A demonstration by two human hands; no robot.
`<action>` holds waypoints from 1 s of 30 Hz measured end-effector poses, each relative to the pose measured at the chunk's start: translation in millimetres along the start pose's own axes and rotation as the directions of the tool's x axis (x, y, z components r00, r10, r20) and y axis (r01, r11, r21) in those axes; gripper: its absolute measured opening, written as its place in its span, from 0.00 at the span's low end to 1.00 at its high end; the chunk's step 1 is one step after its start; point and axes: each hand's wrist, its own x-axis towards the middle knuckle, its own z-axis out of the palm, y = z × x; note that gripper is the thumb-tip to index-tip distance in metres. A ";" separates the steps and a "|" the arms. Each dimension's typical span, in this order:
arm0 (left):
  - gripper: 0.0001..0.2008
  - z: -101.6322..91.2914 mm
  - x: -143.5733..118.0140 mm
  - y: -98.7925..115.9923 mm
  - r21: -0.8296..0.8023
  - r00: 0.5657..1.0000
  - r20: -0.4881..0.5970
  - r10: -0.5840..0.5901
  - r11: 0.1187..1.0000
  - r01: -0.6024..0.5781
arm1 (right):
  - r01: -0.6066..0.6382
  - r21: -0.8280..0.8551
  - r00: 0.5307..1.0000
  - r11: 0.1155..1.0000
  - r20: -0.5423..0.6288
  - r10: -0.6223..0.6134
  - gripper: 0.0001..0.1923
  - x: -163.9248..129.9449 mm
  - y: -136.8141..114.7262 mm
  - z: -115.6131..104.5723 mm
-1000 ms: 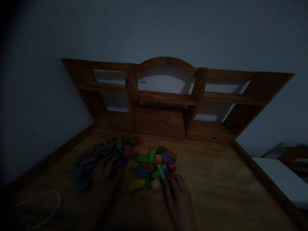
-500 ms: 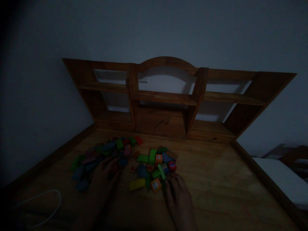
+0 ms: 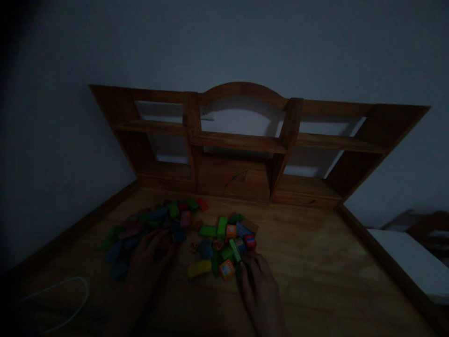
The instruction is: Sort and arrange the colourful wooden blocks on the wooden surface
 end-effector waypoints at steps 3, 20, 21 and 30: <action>0.19 -0.9 0.4 -0.9 -0.014 1.000 -0.007 -0.018 1.000 0.018 | 0.004 0.005 1.000 1.000 -0.006 -0.004 0.11 0.8 -0.6 0.2; 0.20 -12.9 3.0 15.5 -0.023 0.978 -0.098 -0.183 0.983 0.182 | -0.005 -0.003 1.000 1.000 0.005 0.005 0.11 0.1 -1.6 -0.7; 0.20 -15.2 3.8 18.4 -0.028 0.976 -0.109 -0.187 0.982 0.185 | -0.006 -0.002 1.000 1.000 0.009 0.006 0.11 0.4 -1.9 -0.8; 0.20 -13.3 -0.9 46.6 -0.187 0.990 -0.043 -0.136 0.974 0.126 | -0.002 -0.001 1.000 1.000 0.012 0.002 0.11 0.9 -3.1 -2.6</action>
